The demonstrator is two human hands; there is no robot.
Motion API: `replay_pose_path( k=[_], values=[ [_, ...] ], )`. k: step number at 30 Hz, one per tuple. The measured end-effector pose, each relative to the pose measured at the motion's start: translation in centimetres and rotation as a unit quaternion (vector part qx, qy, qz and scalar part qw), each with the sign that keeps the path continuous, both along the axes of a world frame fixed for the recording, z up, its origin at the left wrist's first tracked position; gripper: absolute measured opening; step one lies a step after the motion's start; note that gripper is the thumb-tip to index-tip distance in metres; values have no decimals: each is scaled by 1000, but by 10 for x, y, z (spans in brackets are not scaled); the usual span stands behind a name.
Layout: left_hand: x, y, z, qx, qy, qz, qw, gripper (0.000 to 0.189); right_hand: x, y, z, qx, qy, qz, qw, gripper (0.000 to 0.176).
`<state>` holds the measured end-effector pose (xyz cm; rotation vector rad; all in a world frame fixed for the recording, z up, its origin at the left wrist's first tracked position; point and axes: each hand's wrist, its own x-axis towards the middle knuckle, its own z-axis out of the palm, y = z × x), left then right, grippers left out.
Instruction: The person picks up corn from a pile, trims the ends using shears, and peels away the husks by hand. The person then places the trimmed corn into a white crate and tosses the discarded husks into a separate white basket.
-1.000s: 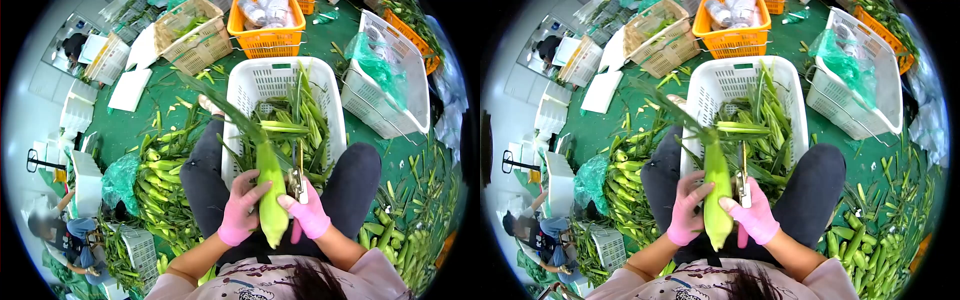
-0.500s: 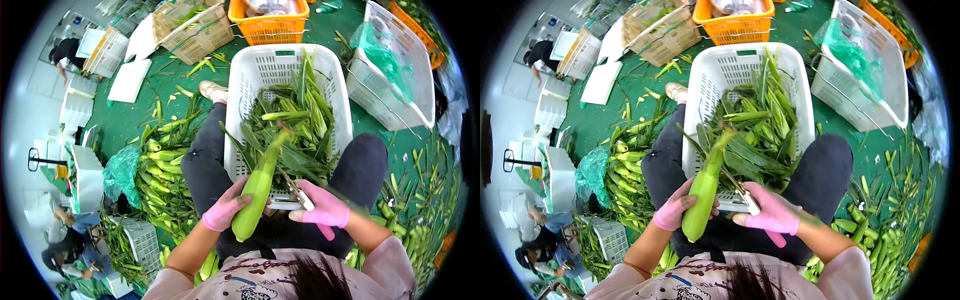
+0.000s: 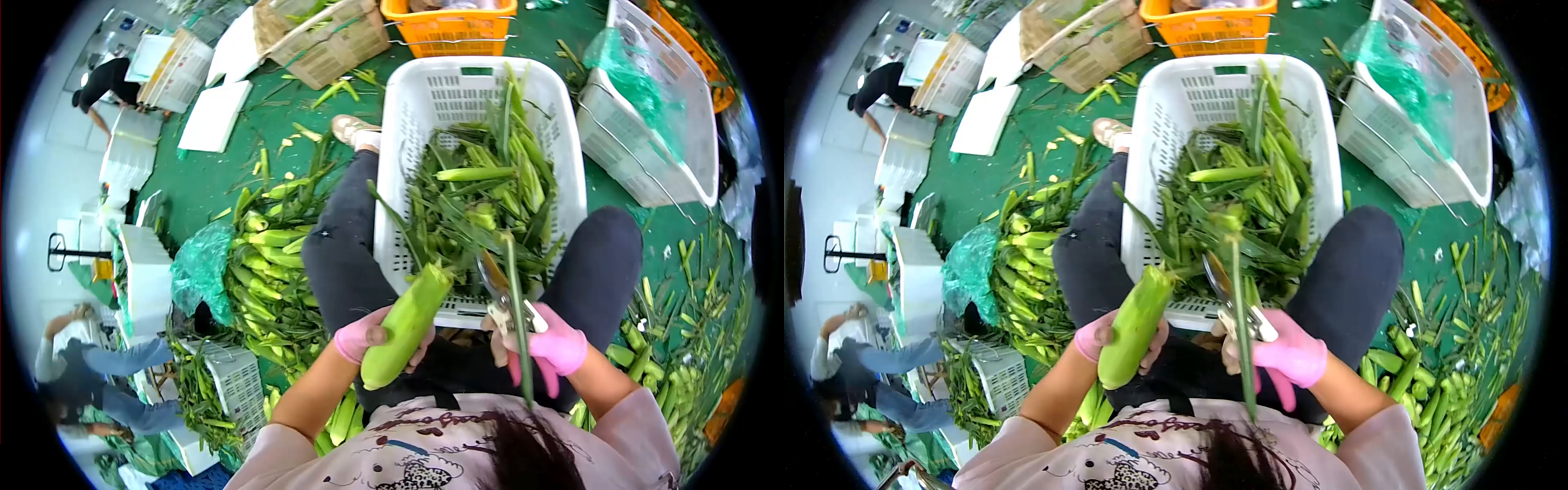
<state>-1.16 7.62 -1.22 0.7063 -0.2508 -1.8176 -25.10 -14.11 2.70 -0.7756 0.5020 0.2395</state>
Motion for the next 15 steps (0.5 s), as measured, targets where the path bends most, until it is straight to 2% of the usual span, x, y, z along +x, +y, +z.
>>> replay_pose_path(
  k=[2, 4, 5, 6, 7, 9, 10, 11, 12, 13, 15],
  values=[
    [2, 1, 2, -7, 24, -11, 1000, 92, 3, 3, -10, 93, -45, 73, 992, 63],
    [-1, 4, 0, 3, 79, -28, 996, 92, 15, 15, -13, 28, -97, 106, 989, 64],
    [-2, 5, 0, 16, 70, -43, 996, 92, 22, 20, -19, -22, -132, 134, 982, 63],
    [-2, 7, 4, 27, 61, -52, 996, 92, 36, 22, -2, -24, -148, 89, 985, 58],
    [-3, 13, 8, 40, 51, -53, 997, 91, 47, 17, 24, 18, -7, 93, 996, 55],
    [-5, 34, 10, 32, 43, 3, 999, 89, 46, 32, 3, 22, -2, 10, 1000, 47],
    [-6, 57, 9, 36, 18, 63, 997, 89, 45, 36, -9, 58, -19, -22, 998, 43],
    [-10, 84, 7, 43, -7, 122, 992, 89, 43, 33, -21, 104, -23, -55, 993, 47],
    [-15, 120, 7, 91, -30, 193, 977, 87, 39, 31, -29, 125, 6, -115, 985, 47],
    [-21, 162, 8, 139, -51, 258, 955, 84, 45, 35, -20, 34, 14, -165, 986, 44],
    [-44, 259, -10, 353, -167, 309, 867, 86, 42, 40, -19, -139, 89, -111, 980, 44]
  ],
)
